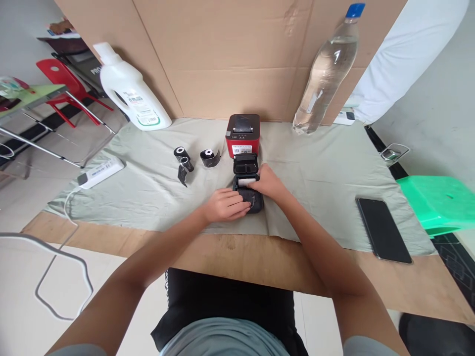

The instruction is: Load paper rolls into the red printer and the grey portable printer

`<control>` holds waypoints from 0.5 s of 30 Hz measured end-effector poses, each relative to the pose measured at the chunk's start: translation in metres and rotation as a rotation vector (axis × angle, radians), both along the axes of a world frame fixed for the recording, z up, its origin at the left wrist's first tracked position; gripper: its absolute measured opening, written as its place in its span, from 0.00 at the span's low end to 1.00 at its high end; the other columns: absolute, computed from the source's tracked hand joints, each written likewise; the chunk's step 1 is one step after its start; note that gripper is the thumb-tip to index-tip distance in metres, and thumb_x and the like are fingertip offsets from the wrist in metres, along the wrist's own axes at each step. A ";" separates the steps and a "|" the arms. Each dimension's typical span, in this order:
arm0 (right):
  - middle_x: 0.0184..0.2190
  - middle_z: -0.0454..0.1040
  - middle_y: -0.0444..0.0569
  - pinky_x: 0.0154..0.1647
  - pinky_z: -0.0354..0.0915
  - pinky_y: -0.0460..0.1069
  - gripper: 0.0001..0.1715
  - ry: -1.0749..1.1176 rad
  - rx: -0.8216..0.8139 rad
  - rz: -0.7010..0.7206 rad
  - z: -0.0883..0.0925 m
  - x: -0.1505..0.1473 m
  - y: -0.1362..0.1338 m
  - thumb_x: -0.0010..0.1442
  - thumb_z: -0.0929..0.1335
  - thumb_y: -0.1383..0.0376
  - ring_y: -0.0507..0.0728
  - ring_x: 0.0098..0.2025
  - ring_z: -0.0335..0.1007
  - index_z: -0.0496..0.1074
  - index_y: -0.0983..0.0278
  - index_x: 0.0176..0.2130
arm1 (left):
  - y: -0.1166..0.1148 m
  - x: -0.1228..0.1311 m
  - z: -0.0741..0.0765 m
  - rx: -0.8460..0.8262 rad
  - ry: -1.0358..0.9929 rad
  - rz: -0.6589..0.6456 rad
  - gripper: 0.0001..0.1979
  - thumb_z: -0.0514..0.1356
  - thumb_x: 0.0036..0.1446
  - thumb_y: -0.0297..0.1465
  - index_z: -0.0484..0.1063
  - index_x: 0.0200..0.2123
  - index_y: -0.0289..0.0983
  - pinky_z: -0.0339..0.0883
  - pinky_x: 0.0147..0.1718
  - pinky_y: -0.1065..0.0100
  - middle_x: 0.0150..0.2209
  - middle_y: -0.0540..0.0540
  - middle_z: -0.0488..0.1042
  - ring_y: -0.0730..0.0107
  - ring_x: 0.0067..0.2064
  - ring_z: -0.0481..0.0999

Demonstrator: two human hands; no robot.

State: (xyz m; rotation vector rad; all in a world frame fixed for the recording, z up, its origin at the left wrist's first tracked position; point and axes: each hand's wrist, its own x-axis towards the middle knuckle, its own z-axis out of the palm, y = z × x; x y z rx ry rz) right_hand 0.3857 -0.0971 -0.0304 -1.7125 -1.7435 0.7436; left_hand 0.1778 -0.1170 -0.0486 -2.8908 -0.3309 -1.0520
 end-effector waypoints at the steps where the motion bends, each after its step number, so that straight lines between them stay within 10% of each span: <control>1: 0.31 0.69 0.45 0.32 0.62 0.50 0.28 0.047 -0.035 0.001 -0.003 0.002 0.003 0.45 0.78 0.54 0.57 0.34 0.67 0.62 0.60 0.36 | -0.002 0.002 0.000 0.025 -0.013 0.015 0.09 0.59 0.67 0.34 0.76 0.35 0.42 0.52 0.25 0.63 0.25 0.50 0.73 0.72 0.26 0.69; 11: 0.45 0.73 0.51 0.42 0.69 0.54 0.39 0.201 -0.017 -0.086 -0.007 0.000 0.009 0.44 0.78 0.60 0.60 0.41 0.70 0.69 0.61 0.54 | -0.010 0.011 -0.004 0.299 -0.093 0.122 0.06 0.61 0.67 0.32 0.75 0.36 0.39 0.53 0.25 0.66 0.23 0.54 0.71 0.76 0.25 0.69; 15: 0.47 0.75 0.50 0.41 0.67 0.53 0.23 0.310 0.126 -0.029 0.007 0.000 0.009 0.57 0.70 0.53 0.55 0.35 0.68 0.75 0.62 0.49 | -0.012 0.011 -0.006 0.310 -0.114 0.102 0.05 0.62 0.67 0.32 0.75 0.37 0.40 0.52 0.25 0.66 0.22 0.55 0.70 0.77 0.24 0.68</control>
